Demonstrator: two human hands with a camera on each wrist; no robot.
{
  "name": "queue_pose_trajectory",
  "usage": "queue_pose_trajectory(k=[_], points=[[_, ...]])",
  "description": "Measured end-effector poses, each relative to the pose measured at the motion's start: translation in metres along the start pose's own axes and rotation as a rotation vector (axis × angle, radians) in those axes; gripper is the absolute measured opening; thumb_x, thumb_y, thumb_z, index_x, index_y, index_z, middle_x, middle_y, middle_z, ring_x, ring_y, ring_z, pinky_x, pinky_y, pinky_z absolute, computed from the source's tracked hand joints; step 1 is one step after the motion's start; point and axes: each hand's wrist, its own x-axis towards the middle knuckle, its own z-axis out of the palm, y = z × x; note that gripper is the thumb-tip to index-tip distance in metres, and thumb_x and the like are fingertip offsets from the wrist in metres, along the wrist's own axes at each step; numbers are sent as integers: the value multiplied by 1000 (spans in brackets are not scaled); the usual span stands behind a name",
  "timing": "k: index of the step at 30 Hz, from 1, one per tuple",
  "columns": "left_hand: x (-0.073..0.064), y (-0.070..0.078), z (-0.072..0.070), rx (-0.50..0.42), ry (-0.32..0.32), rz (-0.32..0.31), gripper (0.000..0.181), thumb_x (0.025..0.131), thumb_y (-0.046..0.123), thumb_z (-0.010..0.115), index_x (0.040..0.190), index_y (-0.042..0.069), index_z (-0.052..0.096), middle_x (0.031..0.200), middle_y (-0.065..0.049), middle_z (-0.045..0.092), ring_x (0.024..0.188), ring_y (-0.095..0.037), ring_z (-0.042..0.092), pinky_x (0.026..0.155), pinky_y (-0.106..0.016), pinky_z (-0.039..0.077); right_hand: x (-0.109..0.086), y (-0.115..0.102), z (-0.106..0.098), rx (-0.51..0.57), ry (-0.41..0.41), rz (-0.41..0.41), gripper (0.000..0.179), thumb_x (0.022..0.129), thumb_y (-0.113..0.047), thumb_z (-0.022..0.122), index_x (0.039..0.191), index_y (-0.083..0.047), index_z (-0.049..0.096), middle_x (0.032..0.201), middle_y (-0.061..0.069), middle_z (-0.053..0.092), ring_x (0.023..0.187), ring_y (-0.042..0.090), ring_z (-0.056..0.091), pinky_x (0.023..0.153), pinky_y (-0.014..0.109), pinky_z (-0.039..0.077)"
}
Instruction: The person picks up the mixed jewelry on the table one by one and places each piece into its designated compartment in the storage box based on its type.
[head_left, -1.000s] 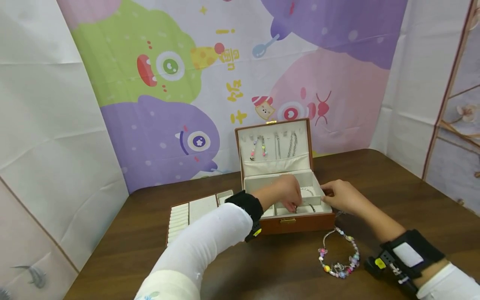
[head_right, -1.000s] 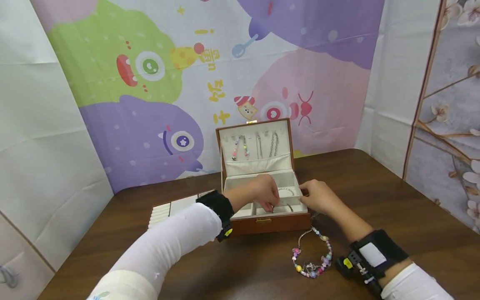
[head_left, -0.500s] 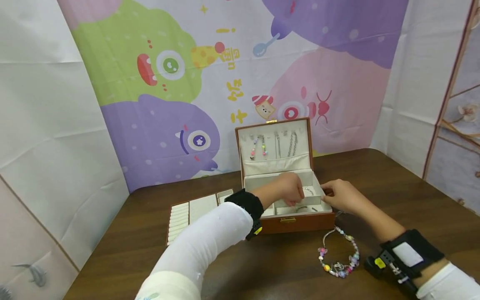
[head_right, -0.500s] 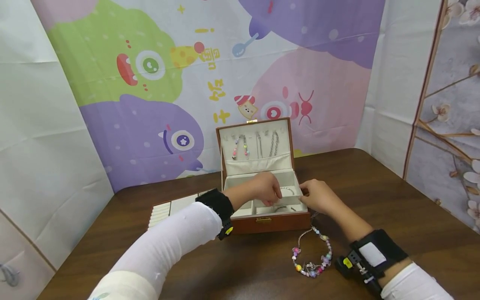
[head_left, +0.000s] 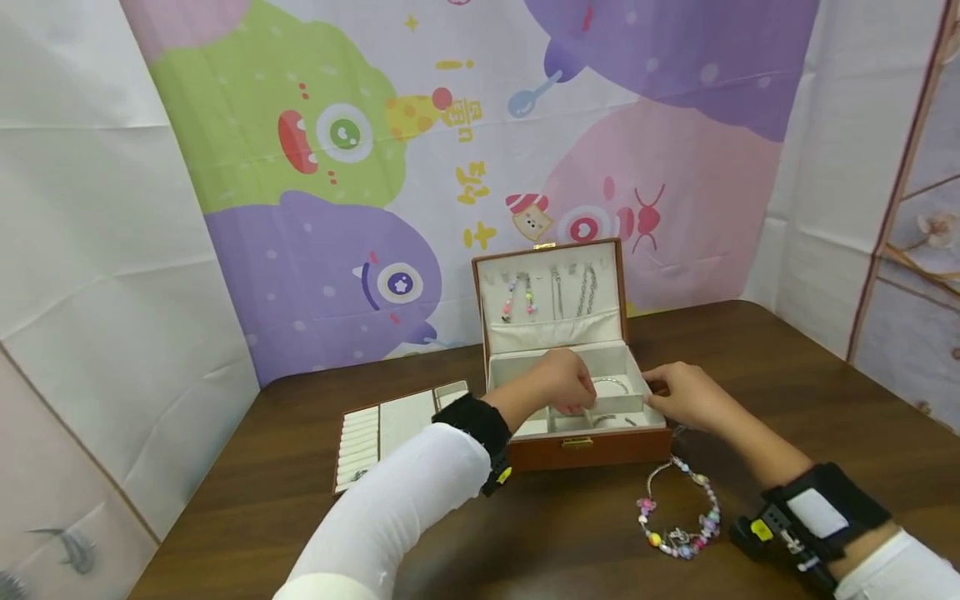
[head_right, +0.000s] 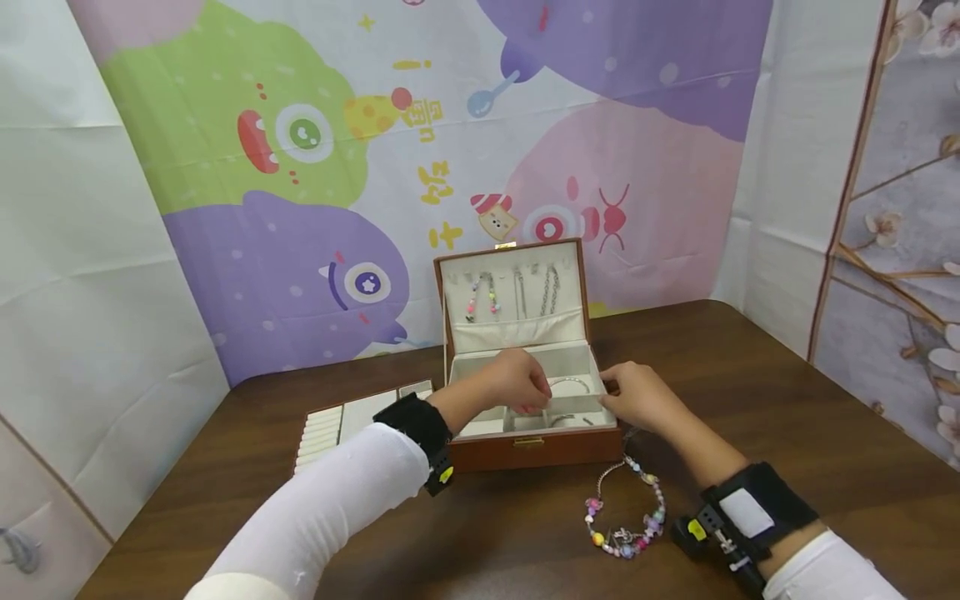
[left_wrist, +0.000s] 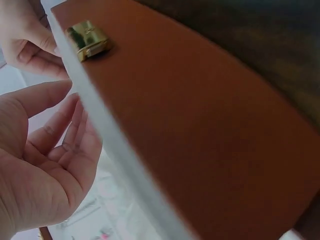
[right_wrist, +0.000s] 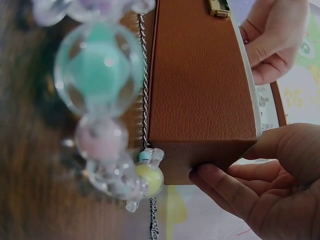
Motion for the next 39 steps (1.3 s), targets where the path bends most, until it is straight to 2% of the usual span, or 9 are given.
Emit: queue_pose_trajectory(k=[4,9,12,17,20,25,31,34,39], points=[[-9,-8,8,-105,15,6,5,88,9,72,86,5,74,70,-2,67,66,-16,67,59,-24,56,-1,1,3,-2,-2,2,43,91,-8,66,124,17,56,108,29,66,94,37,67,73,42,56],[-15,-14,16,-272,42,56,4,85,4,74,86,1,73,71,-1,67,65,-14,67,59,-24,56,-3,3,4,-12,10,-15,43,89,-9,67,121,18,57,104,28,67,92,37,67,74,45,56],[-19,-18,18,-255,77,106,3,85,5,74,86,3,73,72,0,69,64,-12,66,58,-22,55,-4,2,4,-10,10,-13,44,89,-9,68,121,18,57,104,28,68,93,37,67,75,45,56],[-28,-28,16,-54,214,182,4,84,13,77,83,10,75,74,6,68,67,-6,61,63,-18,49,-5,1,4,9,3,-6,45,89,-10,69,122,18,56,103,27,68,92,37,67,74,46,56],[-38,-35,14,12,285,204,4,83,14,77,80,12,75,74,6,67,69,-5,59,65,-18,47,-5,0,4,16,6,-1,44,89,-10,69,121,17,57,102,27,68,90,36,68,74,46,56],[-57,-39,12,-22,322,233,4,84,13,76,80,12,75,73,6,66,69,-5,59,65,-20,47,-6,0,3,20,21,20,43,88,-11,70,119,16,59,102,26,68,87,34,67,70,44,55],[-81,-36,11,-123,324,246,6,83,14,77,79,12,74,69,10,63,62,-2,56,61,-20,47,-6,1,-3,19,28,26,39,88,-11,71,115,15,63,102,25,69,92,37,66,73,47,55],[-91,-36,11,-138,315,247,7,83,15,78,78,14,73,68,12,63,61,-1,57,61,-20,47,-7,1,-6,25,34,26,32,88,-10,70,111,12,66,100,22,69,92,36,66,73,47,54],[-100,-39,8,-138,298,247,6,83,15,78,79,14,73,70,11,64,66,-3,58,63,-21,48,-6,5,-14,46,49,22,23,89,-6,67,106,9,68,96,19,69,72,23,66,62,39,54]])
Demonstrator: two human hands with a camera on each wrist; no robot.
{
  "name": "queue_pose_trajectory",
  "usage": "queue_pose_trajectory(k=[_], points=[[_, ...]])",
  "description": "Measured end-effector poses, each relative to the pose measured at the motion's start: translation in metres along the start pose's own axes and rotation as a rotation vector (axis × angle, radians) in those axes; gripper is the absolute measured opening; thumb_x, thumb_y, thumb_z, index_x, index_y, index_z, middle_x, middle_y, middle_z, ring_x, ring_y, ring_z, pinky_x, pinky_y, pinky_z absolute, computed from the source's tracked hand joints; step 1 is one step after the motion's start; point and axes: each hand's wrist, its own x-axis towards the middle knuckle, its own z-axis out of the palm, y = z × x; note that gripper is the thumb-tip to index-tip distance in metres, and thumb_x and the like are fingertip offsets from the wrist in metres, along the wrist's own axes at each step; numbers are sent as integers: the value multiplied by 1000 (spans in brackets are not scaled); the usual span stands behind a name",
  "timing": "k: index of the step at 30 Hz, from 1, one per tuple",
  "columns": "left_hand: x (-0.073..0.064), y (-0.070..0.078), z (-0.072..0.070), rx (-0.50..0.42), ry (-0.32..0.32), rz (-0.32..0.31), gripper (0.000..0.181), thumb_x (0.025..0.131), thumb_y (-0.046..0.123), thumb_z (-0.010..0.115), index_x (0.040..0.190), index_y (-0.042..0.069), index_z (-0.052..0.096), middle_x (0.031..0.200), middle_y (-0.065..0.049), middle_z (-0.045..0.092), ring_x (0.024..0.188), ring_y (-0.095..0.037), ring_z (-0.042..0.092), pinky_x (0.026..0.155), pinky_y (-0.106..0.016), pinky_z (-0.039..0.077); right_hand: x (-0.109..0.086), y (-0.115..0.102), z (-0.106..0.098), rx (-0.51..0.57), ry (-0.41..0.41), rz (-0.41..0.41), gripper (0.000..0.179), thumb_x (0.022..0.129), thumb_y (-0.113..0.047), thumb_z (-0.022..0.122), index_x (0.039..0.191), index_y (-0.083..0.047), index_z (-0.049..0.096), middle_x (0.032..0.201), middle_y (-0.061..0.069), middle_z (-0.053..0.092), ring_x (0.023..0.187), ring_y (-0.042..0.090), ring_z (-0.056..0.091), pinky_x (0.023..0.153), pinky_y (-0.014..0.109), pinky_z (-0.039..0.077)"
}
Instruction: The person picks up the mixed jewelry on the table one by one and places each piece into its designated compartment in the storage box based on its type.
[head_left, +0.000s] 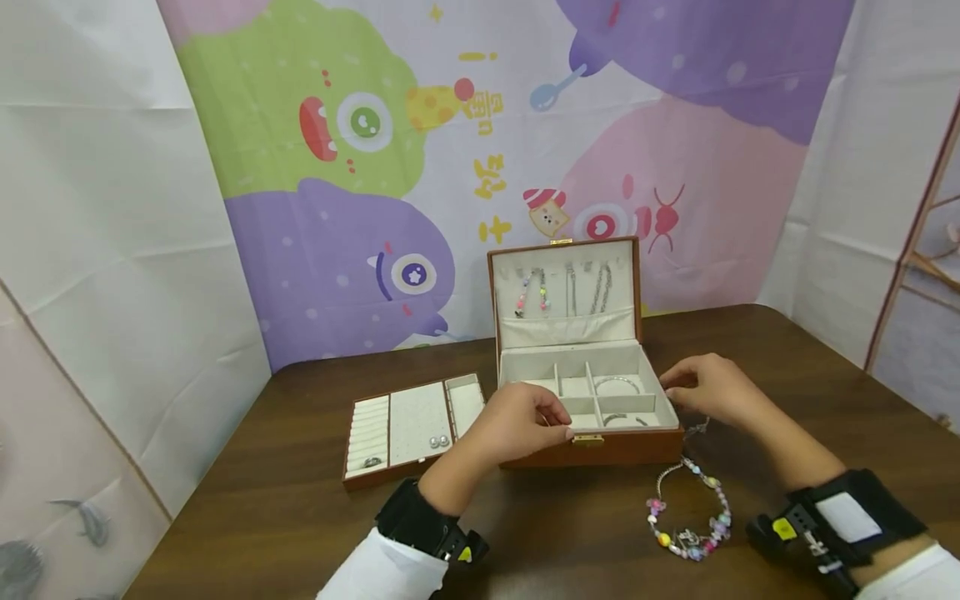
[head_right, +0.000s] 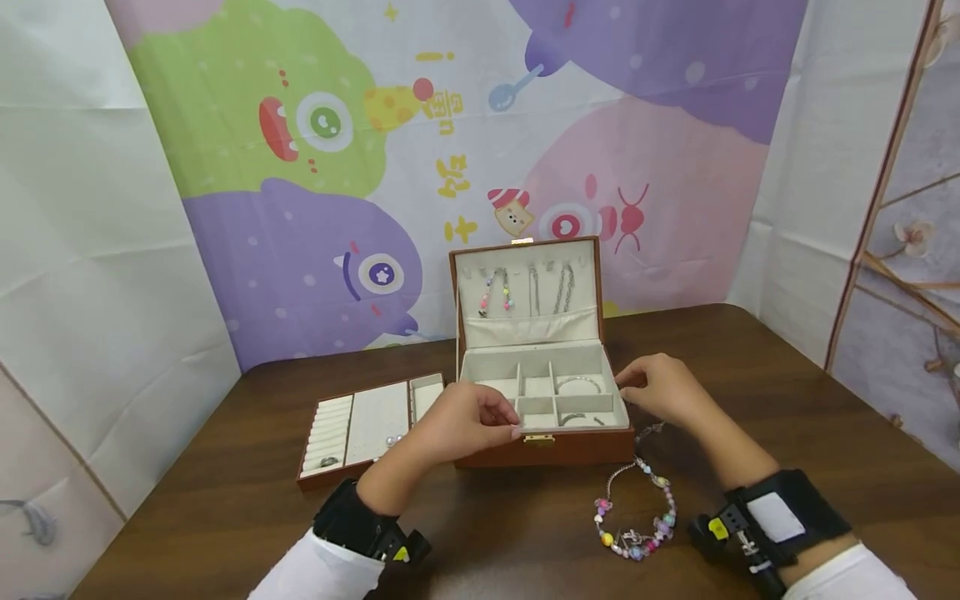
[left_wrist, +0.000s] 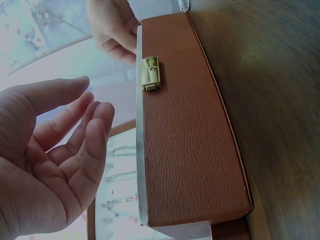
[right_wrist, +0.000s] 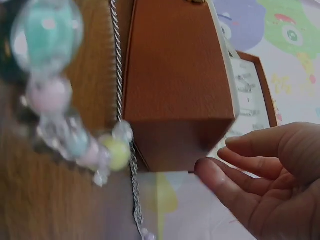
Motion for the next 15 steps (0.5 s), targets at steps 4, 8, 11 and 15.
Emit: queue_pose_trajectory(k=[4,8,11,15], points=[[-1,-2,-1,-5,-16,7,6,83,15,78,79,14,73,71,11,65,67,-2,59,65,-21,49,1,12,-6,-75,19,-15,17,87,-3,66,100,7,69,90,16,69,66,19,62,58,37,52],[-2,-3,1,-15,-34,7,6,82,15,78,80,13,73,72,11,66,68,0,60,65,-20,49,3,31,-8,-150,14,-13,13,83,-1,67,93,6,70,85,12,69,72,21,62,65,42,51],[-2,-3,4,-19,-44,10,5,82,13,79,80,12,74,72,10,67,67,0,61,65,-19,49,3,44,-9,-176,-23,-17,8,80,1,68,87,5,69,79,8,67,70,20,60,64,41,50],[-2,-2,6,-21,-53,13,6,82,13,79,79,12,73,71,10,67,66,1,61,63,-19,49,1,50,-11,-155,-90,-19,5,80,6,66,84,3,67,76,5,63,65,18,56,58,35,49]])
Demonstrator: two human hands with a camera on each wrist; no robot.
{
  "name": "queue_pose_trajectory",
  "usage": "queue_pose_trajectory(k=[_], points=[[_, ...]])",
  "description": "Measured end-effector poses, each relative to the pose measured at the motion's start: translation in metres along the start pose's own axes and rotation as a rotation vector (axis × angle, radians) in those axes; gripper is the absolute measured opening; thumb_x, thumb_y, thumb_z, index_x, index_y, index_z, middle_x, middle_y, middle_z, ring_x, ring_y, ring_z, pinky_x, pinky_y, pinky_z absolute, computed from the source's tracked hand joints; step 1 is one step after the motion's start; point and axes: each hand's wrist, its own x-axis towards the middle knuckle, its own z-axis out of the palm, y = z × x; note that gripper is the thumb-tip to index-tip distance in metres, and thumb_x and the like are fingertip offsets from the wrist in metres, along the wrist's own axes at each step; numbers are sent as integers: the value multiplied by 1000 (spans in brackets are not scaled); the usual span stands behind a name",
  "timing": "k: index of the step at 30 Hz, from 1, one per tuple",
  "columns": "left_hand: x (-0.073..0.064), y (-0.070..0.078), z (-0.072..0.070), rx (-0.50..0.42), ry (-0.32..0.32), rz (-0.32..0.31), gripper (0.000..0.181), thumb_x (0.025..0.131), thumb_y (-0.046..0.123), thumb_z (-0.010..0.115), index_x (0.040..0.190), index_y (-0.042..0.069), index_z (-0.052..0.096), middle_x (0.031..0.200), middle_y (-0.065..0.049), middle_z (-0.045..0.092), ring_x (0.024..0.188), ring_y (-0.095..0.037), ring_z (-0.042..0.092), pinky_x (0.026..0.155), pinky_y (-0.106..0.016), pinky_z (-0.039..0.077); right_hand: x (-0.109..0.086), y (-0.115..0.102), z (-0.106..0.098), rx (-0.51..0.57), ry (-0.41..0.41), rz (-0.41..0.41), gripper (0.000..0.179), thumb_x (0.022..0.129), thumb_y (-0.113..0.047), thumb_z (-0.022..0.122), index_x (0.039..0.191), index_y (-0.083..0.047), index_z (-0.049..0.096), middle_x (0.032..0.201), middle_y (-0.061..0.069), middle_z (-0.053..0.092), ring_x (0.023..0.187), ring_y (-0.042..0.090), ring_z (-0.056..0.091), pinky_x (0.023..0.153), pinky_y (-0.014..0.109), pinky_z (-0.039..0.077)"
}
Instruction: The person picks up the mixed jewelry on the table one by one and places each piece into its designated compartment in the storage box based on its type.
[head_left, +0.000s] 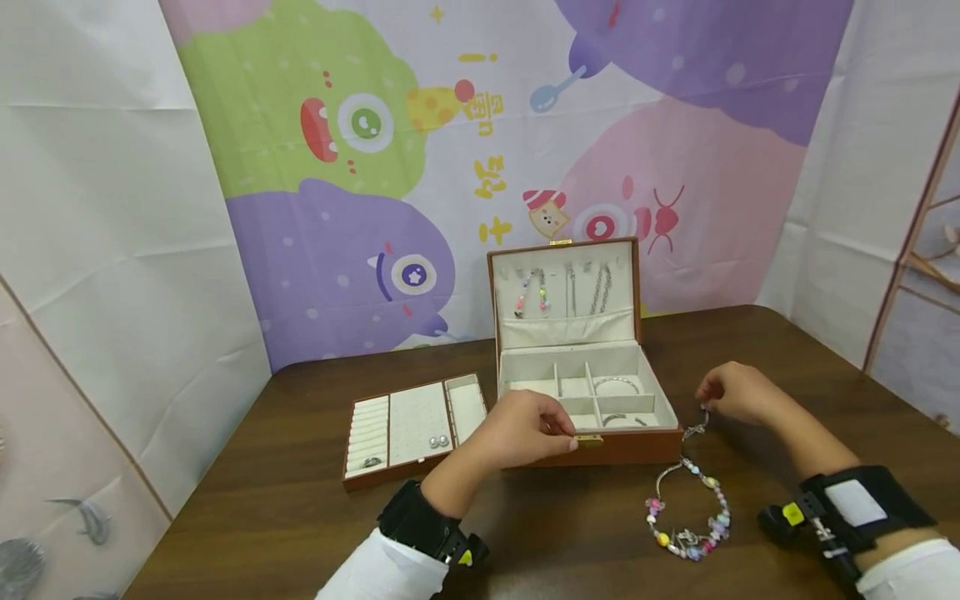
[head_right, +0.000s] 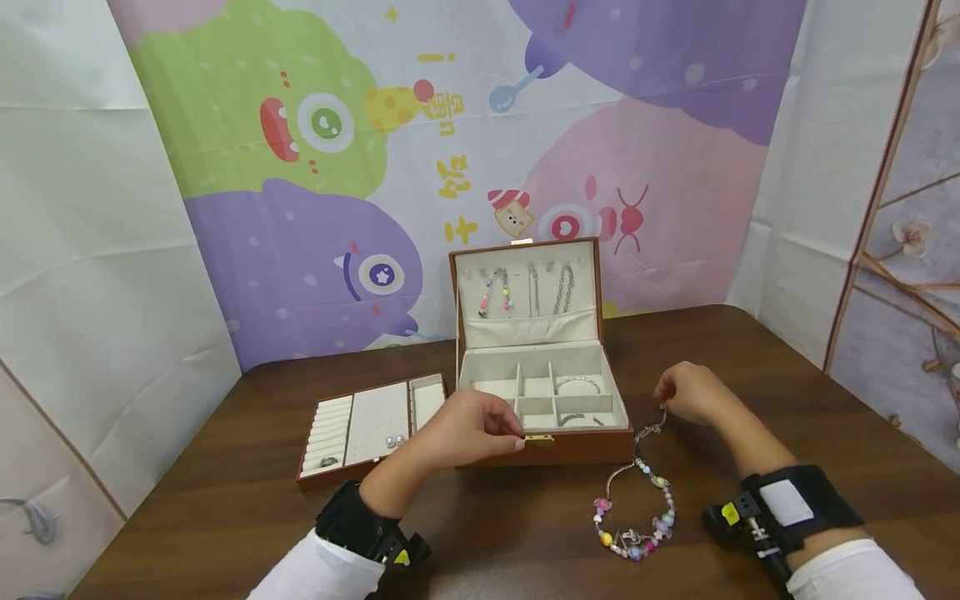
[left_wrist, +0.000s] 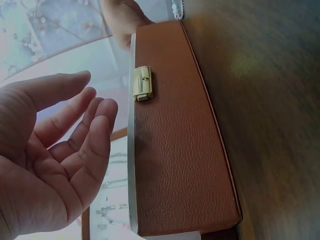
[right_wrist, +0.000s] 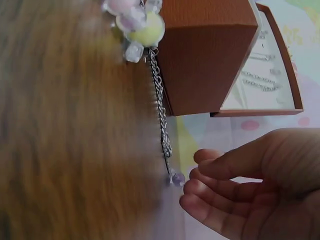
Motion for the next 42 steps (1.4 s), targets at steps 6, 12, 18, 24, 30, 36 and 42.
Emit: queue_pose_trajectory(k=[6,12,18,24,30,36,42], points=[[0,1,1,-15,-1,18,8,81,12,80,78,11,73,70,9,67,64,2,59,62,-17,48,0,0,-1,74,-116,37,11,79,9,63,84,1,68,75,3,60,59,16,55,53,32,50],[1,0,4,-26,-15,18,7,80,11,80,78,10,73,69,10,66,63,1,58,60,-17,47,-1,-2,1,92,-182,29,11,75,8,68,80,-2,68,71,2,61,57,15,56,53,32,51],[0,0,5,-42,-30,16,6,80,9,79,79,9,73,68,9,66,62,0,58,58,-17,46,-5,-22,2,132,-342,-15,16,77,-7,77,70,-8,62,62,0,57,52,13,54,47,28,49],[-1,0,6,-34,-37,20,6,80,9,79,79,9,73,68,10,66,61,1,57,58,-17,45,-10,-44,11,95,-484,35,23,75,-12,79,64,-9,59,56,1,58,46,12,56,44,27,51],[-3,0,7,-14,-42,24,7,80,11,79,79,11,73,67,11,65,61,2,56,58,-17,44,-12,-46,10,68,-451,55,21,73,-2,70,61,-10,53,54,2,56,44,12,56,44,28,52],[-3,2,8,-26,-47,42,7,81,12,79,78,12,73,69,11,66,63,2,57,61,-16,46,-15,-44,-12,177,-388,-70,15,75,-1,65,67,-8,55,61,3,61,51,17,61,47,31,54],[-3,6,8,-45,-65,57,8,82,13,79,78,12,72,70,10,67,64,3,58,63,-16,47,-20,-47,-37,279,-332,-241,14,81,2,63,74,-7,55,62,1,63,51,14,60,47,32,53]])
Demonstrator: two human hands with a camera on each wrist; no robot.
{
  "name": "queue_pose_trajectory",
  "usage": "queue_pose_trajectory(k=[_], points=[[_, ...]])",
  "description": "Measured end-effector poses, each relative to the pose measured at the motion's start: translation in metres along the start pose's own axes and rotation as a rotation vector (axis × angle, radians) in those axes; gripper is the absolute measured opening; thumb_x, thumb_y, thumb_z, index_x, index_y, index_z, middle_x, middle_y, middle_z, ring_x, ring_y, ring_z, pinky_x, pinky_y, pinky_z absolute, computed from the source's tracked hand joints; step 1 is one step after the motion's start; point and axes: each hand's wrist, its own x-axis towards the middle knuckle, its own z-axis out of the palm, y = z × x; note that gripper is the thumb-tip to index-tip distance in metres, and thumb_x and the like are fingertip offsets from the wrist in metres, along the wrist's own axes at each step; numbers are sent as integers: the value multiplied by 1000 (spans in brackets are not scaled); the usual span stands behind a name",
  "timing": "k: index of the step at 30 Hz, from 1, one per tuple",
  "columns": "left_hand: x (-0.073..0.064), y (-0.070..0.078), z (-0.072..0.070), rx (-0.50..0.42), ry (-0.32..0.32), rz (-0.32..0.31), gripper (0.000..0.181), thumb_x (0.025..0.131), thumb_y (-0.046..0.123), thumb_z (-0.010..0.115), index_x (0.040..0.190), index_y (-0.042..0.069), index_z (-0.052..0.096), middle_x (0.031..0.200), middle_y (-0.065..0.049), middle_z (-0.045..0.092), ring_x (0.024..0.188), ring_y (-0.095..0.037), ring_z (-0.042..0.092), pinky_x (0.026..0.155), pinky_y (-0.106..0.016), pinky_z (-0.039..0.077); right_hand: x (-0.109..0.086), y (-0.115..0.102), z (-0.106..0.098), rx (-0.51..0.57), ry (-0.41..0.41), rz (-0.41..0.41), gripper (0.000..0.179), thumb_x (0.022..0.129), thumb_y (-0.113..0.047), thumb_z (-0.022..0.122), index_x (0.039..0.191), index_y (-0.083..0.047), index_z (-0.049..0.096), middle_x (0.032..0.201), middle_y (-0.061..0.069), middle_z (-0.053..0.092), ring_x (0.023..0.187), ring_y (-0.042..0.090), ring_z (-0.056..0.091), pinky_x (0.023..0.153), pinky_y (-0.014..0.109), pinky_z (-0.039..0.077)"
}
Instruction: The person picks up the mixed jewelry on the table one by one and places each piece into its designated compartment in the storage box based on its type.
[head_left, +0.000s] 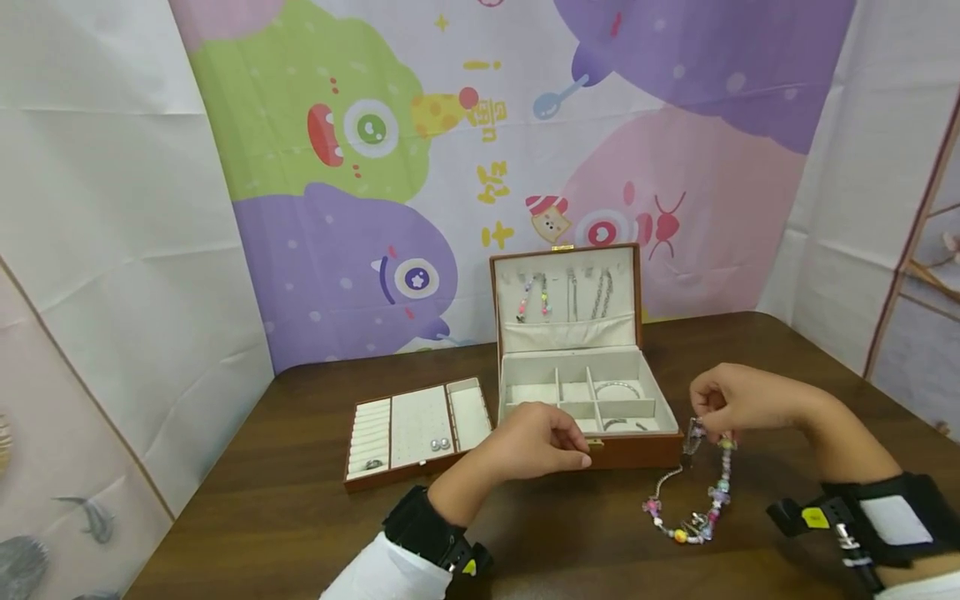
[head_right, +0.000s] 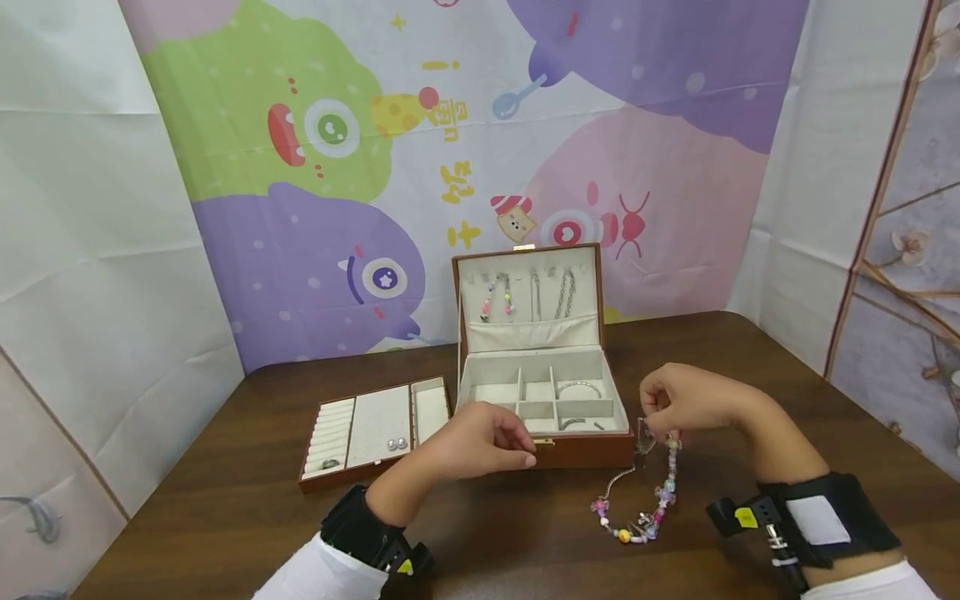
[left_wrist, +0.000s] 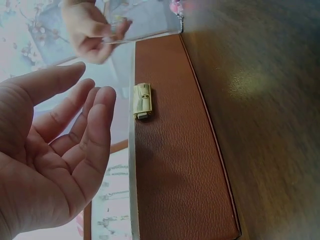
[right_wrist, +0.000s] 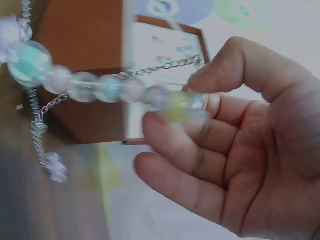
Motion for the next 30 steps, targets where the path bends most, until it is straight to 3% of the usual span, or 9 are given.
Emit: queue_pose_trajectory(k=[8,12,17,20,24,30], points=[[0,2,1,-13,1,-15,7,82,13,78,78,12,73,69,10,67,63,3,58,62,-16,46,-11,-21,-9,10,110,-132,15,85,2,65,79,-8,57,63,-3,63,52,6,51,42,22,38],[0,4,2,-38,-10,-12,5,83,12,78,79,10,74,70,9,67,64,2,58,63,-16,47,-15,-36,-9,40,199,-136,12,86,4,63,82,-5,57,63,-2,61,53,10,56,44,25,42],[0,5,4,-58,-13,-17,5,83,11,77,80,10,73,70,8,67,64,1,58,62,-17,47,-16,-56,-6,160,342,-70,5,85,7,56,83,2,56,61,5,58,53,21,59,50,31,50],[0,6,6,-79,-6,-17,5,83,10,77,81,9,73,70,7,67,63,0,58,59,-17,46,-17,-65,-5,213,404,-73,4,87,7,55,84,4,56,61,8,58,53,25,59,53,34,52],[2,6,9,-105,16,0,4,83,8,77,83,7,74,71,6,68,63,1,58,59,-17,47,-17,-78,-4,245,451,-98,5,91,5,54,86,5,55,61,8,57,52,26,59,55,35,54],[3,6,14,-169,47,35,13,84,10,77,95,4,73,84,0,70,71,0,61,70,-18,51,-9,-95,-3,340,484,-165,7,94,5,52,87,6,55,64,9,58,53,26,59,54,37,55]])
